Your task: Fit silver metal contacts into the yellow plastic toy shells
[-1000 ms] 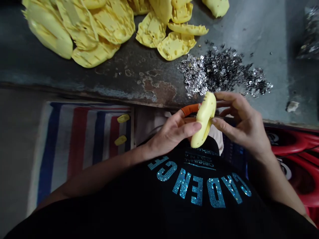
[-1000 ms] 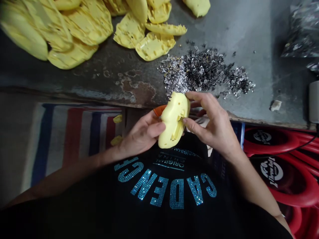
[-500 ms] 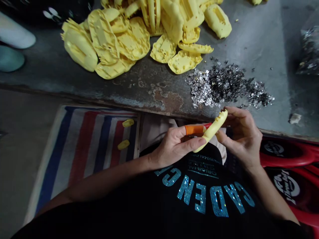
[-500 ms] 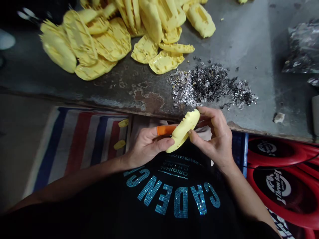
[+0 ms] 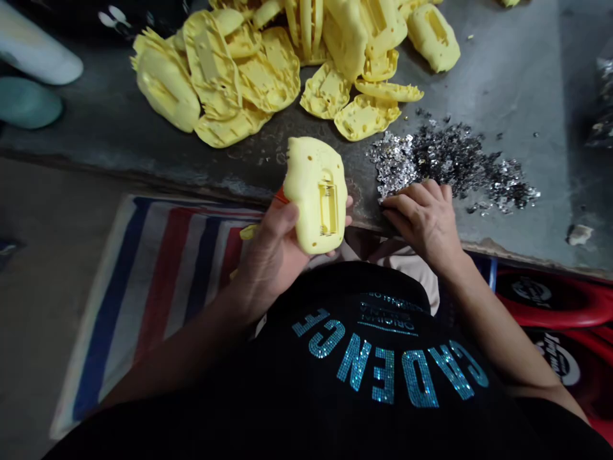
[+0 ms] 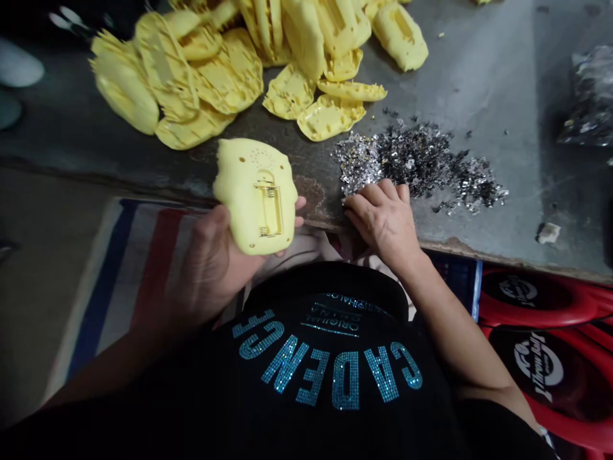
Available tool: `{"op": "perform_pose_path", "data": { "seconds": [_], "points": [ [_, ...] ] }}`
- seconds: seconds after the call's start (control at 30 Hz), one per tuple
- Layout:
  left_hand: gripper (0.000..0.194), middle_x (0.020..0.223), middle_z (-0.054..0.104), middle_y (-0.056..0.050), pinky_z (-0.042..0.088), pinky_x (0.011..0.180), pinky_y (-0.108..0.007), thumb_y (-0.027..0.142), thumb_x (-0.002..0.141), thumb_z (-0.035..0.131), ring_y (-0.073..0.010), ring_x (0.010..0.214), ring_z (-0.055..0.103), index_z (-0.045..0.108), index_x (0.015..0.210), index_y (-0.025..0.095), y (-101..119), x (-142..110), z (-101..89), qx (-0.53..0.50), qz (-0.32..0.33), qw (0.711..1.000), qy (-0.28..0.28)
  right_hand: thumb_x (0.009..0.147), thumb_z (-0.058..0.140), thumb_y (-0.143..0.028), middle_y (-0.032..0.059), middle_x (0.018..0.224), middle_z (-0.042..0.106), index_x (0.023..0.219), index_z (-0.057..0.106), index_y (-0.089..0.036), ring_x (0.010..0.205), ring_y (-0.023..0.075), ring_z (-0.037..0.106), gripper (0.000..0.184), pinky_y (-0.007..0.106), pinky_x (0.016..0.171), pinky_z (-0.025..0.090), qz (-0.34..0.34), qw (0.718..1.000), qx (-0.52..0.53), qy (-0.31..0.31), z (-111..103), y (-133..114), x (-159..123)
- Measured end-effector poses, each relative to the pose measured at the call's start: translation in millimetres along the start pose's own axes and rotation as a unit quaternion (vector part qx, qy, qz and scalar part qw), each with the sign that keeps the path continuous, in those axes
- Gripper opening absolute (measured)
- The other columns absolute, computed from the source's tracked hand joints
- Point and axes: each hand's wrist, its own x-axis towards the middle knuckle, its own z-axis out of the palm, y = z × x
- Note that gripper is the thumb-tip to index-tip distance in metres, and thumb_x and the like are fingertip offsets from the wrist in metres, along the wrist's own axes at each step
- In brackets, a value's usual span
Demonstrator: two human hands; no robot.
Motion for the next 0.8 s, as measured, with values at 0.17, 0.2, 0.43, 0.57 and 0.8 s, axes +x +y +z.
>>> {"op": "perform_pose_path", "data": {
  "seconds": [0.17,0.2,0.43,0.57,0.8],
  "points": [
    [0.078,0.134,0.088,-0.010,0.060,0.063,-0.028,0.062,0.087,0.097,-0.0299,0.108,0.085,0.073,0.150,0.023,-8,-4,3.6,-0.020,-0.036,0.999,-0.016,0.120,0.053,-0.033,0.0080,0.099,0.074,0.104,0.075,-0.026,0.100,0.0297,0.053,0.028,0.046,0.090,0.037,-0.006,0.998,-0.060,0.015,9,-4,6],
    [0.077,0.132,0.088,-0.010,0.059,0.060,-0.027,0.063,0.087,0.096,-0.0298,0.107,0.086,0.074,0.149,0.023,-9,-4,4.6,-0.024,-0.048,0.998,-0.029,0.120,0.052,-0.032,0.0084,0.098,0.073,0.102,0.073,-0.026,0.099,0.0300,0.053,0.028,0.046,0.090,0.038,0.001,0.998,-0.056,0.017,10,-4,6],
    [0.073,0.131,0.088,-0.017,0.063,0.058,-0.025,0.060,0.092,0.093,-0.0310,0.104,0.088,0.069,0.149,0.020,-19,0,7.1,-0.071,-0.164,0.979,-0.101,0.114,0.054,-0.029,0.0072,0.102,0.074,0.106,0.065,-0.028,0.097,0.0281,0.067,0.013,0.048,0.088,0.054,0.054,0.979,0.190,0.045,-18,-5,-1],
    [0.075,0.133,0.086,-0.019,0.063,0.056,-0.025,0.064,0.094,0.089,-0.0346,0.108,0.088,0.067,0.152,0.022,-29,2,11.0,-0.074,-0.210,0.961,-0.167,0.114,0.064,-0.037,0.0012,0.096,0.074,0.107,0.065,-0.030,0.084,0.0201,0.071,0.011,0.037,0.074,0.058,0.080,0.923,0.375,0.033,-54,-12,-10],
    [0.081,0.136,0.085,-0.017,0.062,0.052,-0.024,0.072,0.094,0.087,-0.0363,0.111,0.089,0.064,0.157,0.026,-37,1,19.0,-0.079,-0.262,0.936,-0.220,0.110,0.074,-0.038,0.0017,0.099,0.083,0.105,0.074,-0.030,0.080,0.0207,0.075,0.010,0.039,0.075,0.063,0.064,0.930,0.362,-0.022,-82,-15,-12]
  ]
}}
